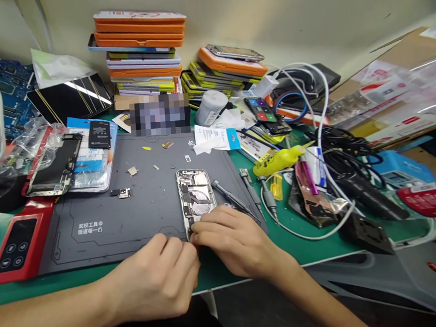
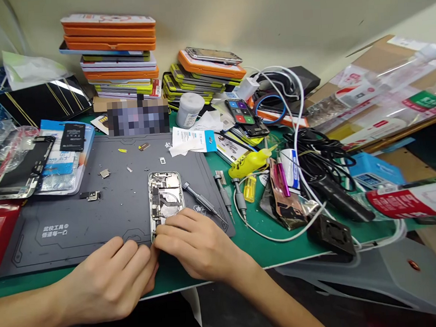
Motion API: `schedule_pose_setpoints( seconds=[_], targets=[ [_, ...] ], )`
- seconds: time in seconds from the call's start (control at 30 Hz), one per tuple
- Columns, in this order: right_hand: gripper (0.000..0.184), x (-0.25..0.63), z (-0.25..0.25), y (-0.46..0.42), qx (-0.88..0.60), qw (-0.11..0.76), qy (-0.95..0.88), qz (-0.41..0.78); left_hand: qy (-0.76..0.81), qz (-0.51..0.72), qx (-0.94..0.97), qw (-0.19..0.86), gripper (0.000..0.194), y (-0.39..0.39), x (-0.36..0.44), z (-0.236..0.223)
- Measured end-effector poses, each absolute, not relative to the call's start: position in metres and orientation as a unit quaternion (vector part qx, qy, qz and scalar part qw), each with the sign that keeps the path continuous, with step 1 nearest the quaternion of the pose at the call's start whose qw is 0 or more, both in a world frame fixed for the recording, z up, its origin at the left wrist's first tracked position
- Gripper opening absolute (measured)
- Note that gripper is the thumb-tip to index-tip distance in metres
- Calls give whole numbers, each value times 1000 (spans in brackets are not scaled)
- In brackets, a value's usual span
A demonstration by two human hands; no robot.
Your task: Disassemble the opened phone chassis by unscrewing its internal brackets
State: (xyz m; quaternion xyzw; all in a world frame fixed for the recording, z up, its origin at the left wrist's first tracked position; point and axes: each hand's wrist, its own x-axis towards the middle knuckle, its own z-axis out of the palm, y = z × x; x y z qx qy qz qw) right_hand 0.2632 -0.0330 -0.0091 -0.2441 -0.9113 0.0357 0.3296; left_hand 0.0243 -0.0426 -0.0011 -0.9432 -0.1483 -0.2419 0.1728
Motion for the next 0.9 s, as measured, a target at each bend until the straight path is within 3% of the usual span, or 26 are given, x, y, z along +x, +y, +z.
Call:
schedule_pose_setpoints(
  seconds=[0.13, 0.27, 0.4, 0.6, 0.77, 0.9],
  targets=[
    [28, 265, -13, -35, -296, 376, -874, 77, -143, -239, -940, 199, 16, -43, 23, 0],
    [33, 265, -16, -38, -332, 403, -847, 94, -139, -239, -934, 225, 36, -44, 22, 1],
    [41, 267, -19, -40, -338, 421, -836, 94, -135, -240, -936, 221, 41, -43, 22, 1],
    [43, 278, -20, -35, -494, 527, -688, -66, -143, -247, -936, 206, 46, -42, 22, 3],
    [27, 292, -15, -36, -631, 333, -691, -116, -142, -237, -939, 204, 43, -42, 20, 0],
    [18, 295, -16, -50, -613, 302, -720, -121, -145, -220, -944, 199, 37, -40, 18, -3]
  ],
)
